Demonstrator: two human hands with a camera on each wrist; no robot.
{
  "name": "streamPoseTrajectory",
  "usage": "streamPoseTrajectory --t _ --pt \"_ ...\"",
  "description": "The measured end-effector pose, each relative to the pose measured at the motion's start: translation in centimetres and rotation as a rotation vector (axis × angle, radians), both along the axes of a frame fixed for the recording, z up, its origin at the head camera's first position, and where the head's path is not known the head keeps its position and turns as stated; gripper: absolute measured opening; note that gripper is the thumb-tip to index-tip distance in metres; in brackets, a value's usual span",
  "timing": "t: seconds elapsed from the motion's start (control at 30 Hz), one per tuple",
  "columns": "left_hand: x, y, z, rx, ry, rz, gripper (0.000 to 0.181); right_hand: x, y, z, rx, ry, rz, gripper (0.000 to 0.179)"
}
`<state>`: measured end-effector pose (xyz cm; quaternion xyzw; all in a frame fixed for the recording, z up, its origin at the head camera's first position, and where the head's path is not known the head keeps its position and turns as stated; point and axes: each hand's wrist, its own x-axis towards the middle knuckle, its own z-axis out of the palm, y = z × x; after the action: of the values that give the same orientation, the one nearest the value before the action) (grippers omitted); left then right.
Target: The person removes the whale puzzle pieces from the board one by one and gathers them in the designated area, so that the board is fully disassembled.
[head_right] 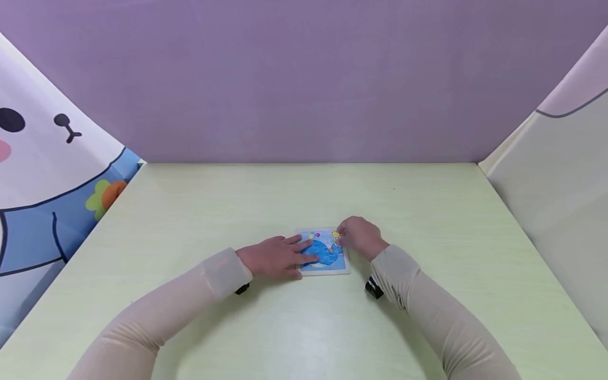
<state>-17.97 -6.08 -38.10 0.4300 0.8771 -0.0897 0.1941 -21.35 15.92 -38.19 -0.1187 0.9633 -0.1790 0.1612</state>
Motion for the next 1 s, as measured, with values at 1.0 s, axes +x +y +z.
streamPoseTrajectory --t 1.0 --pt "-0.3 0.1 0.27 -0.061 0.013 -0.01 0.057 -0.79 -0.17 0.21 -0.107 -0.148 -0.038 0.034"
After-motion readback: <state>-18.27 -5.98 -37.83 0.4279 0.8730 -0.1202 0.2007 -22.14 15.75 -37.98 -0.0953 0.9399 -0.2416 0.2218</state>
